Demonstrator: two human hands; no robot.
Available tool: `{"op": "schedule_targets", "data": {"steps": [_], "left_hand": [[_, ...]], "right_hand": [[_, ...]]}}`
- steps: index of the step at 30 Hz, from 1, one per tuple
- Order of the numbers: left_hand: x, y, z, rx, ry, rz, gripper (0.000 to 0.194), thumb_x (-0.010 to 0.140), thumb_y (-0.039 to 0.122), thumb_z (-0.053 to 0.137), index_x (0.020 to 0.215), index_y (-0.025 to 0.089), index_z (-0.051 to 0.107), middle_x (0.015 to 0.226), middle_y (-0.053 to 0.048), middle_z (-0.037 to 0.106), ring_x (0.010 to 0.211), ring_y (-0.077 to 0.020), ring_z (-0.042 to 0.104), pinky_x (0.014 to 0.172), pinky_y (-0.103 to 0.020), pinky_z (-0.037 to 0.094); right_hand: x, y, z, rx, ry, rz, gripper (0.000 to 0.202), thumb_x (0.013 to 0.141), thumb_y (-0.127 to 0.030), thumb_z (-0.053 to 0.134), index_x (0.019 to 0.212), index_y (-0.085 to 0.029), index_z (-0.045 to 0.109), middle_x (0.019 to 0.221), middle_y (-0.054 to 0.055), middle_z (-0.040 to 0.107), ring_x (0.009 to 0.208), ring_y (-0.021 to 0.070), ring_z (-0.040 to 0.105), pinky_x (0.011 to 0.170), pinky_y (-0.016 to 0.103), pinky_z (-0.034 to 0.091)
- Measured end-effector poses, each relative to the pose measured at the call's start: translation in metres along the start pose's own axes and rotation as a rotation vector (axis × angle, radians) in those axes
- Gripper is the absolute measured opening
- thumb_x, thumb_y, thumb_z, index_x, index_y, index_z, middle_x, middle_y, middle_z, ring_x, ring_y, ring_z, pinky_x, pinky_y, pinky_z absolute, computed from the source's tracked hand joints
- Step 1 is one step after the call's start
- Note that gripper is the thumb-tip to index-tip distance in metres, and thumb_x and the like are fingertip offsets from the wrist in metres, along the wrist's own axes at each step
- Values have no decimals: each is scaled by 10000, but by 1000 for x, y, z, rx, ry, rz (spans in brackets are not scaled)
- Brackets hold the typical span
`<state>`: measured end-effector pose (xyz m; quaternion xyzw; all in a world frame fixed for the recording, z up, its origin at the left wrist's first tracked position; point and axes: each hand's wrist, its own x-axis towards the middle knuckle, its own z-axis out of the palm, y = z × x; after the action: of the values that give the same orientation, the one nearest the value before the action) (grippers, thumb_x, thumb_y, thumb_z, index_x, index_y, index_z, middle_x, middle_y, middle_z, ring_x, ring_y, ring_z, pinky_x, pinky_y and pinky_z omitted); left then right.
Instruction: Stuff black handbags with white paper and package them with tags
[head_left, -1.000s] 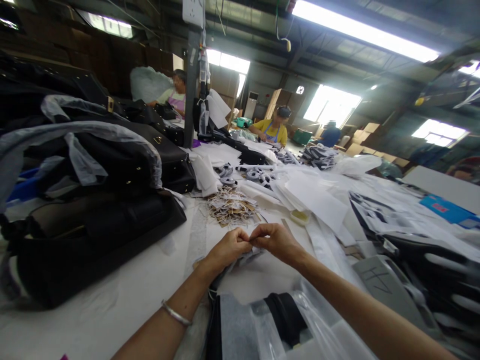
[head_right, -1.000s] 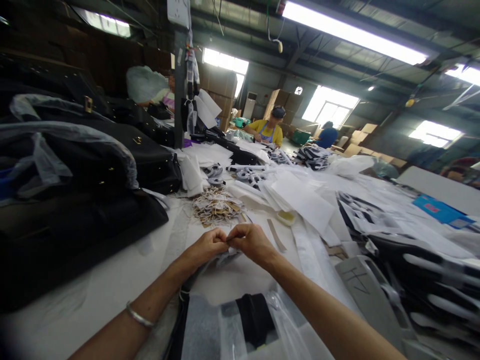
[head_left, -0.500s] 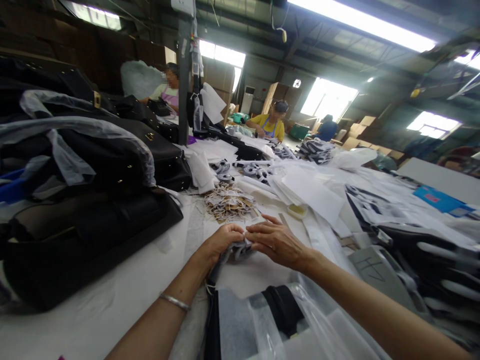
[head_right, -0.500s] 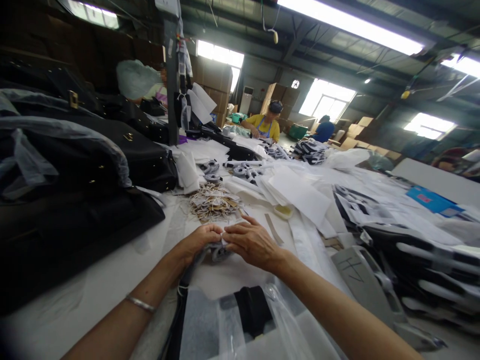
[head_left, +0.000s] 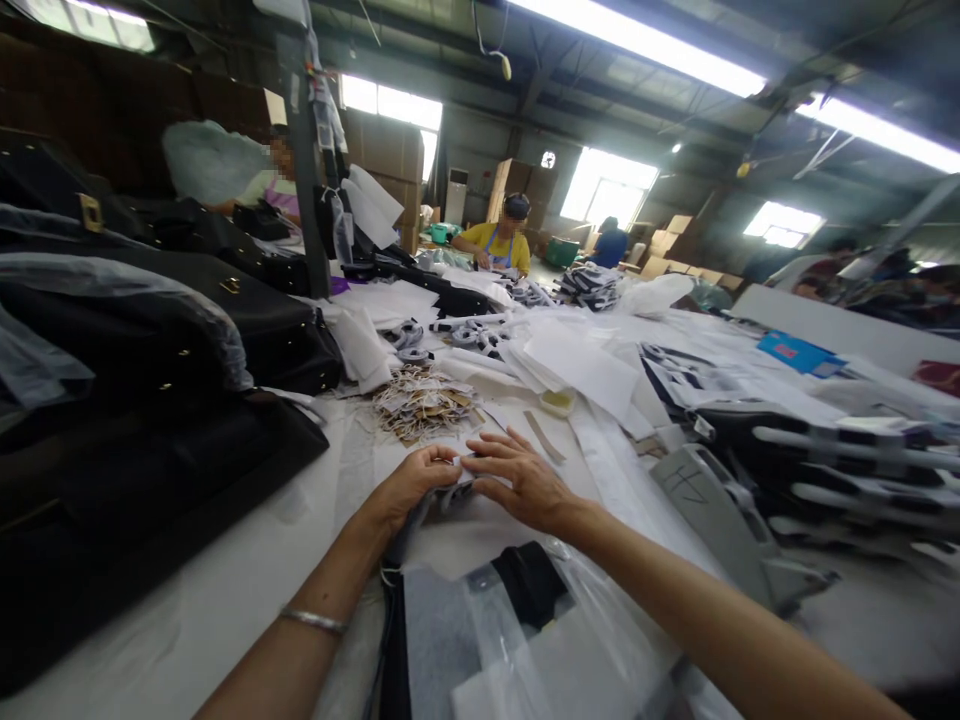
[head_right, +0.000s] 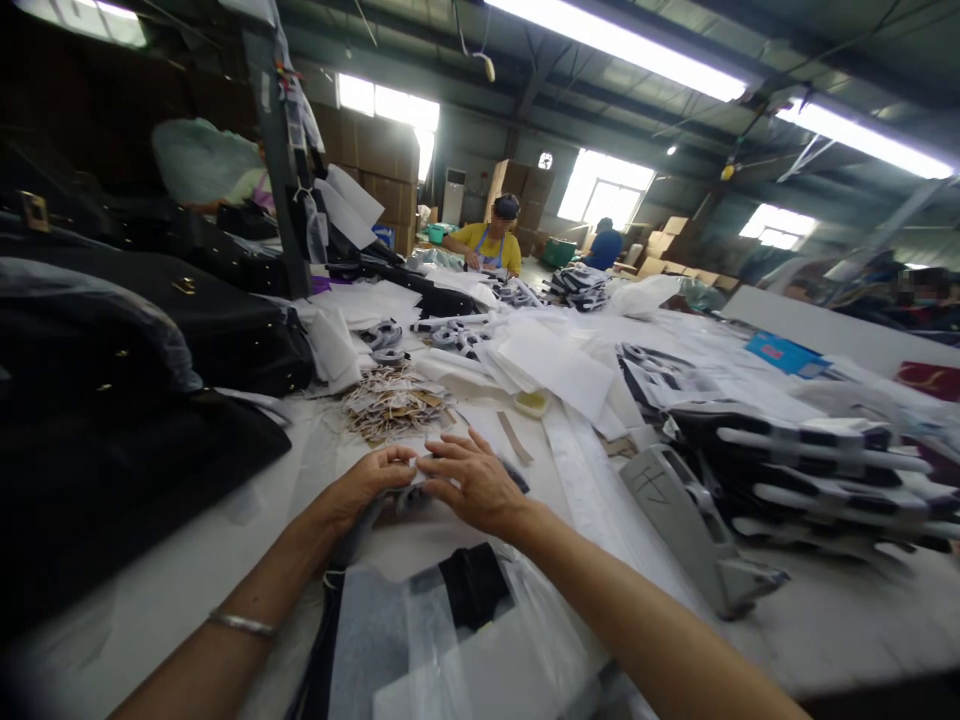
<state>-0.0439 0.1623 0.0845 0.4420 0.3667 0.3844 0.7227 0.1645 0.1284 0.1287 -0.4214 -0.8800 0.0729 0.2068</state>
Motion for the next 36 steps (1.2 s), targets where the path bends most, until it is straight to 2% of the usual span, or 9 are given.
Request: {"op": "schedule_targets", "data": {"steps": [6, 10, 14, 19, 21, 24, 28, 32, 36], "left_hand": [[1, 0, 2, 39, 43, 13, 532, 483, 384, 919, 849, 157, 608, 724, -4, 675, 619, -137, 617, 624, -241, 449], [3, 2, -1, 60, 110, -16, 562, 476, 389, 922, 890, 156, 622, 763, -14, 697, 628, -149, 639, 608, -242, 486], [6, 2, -3, 95, 150, -30, 523, 482, 338, 920, 894, 165, 647, 762, -13, 709, 603, -159, 654, 556, -232, 506], [4, 4, -1, 83, 148, -70, 479, 522, 304, 909, 904, 176, 650, 766, -35, 732, 594, -173, 673, 521, -227, 536], [4, 3, -1, 80, 155, -79, 478, 534, 301, 911, 915, 178, 649, 760, -44, 736, 585, -174, 677, 522, -225, 544], [7, -1, -4, 58, 148, -79, 483, 556, 301, 909, 940, 188, 639, 774, -43, 740, 598, -180, 689, 544, -229, 559], [14, -6, -11, 58, 129, -94, 487, 574, 326, 907, 948, 187, 627, 789, -58, 743, 606, -207, 701, 557, -263, 578], [17, -9, -16, 74, 147, -103, 460, 611, 290, 889, 974, 190, 624, 808, -71, 750, 599, -206, 701, 550, -264, 579], [15, -8, -14, 44, 165, -114, 451, 634, 251, 870, 1007, 197, 621, 810, -68, 751, 615, -219, 710, 557, -281, 587]], "right_hand": [[3, -1, 1, 267, 28, 191, 255, 914, -317, 660, 1162, -338, 715, 1324, 39, 651, 1270, 226, 569, 1151, 516, 322], [-22, -7, -29, 227, 190, 216, 245, 870, -283, 704, 1112, -307, 733, 1242, 36, 700, 1204, 218, 614, 1151, 483, 319], [-98, 20, -92, 125, 419, 451, 183, 886, -322, 624, 985, -250, 760, 1043, 36, 760, 1008, 210, 687, 967, 364, 484], [-227, 83, -174, 67, 397, 1244, 247, 743, -428, 700, 869, -225, 767, 932, 50, 760, 1019, 287, 657, 887, 342, 472], [-266, 98, -189, 143, 361, 1372, 263, 691, -441, 732, 768, -191, 753, 860, 79, 755, 986, 308, 660, 836, 346, 484], [-298, 107, -190, 335, 326, 1449, 313, 675, -472, 741, 784, -179, 749, 878, 93, 756, 893, 276, 683, 773, 347, 512], [-307, 115, -177, 538, 390, 1475, 286, 650, -397, 763, 852, -196, 737, 1022, 102, 743, 916, 237, 679, 808, 351, 526], [-309, 129, -173, 591, 497, 1500, 221, 619, -319, 761, 792, -194, 705, 989, 100, 740, 943, 251, 670, 849, 399, 521], [-316, 129, -176, 545, 620, 1458, 172, 654, -335, 685, 756, -197, 691, 997, 97, 747, 1033, 238, 660, 881, 350, 504]]}}
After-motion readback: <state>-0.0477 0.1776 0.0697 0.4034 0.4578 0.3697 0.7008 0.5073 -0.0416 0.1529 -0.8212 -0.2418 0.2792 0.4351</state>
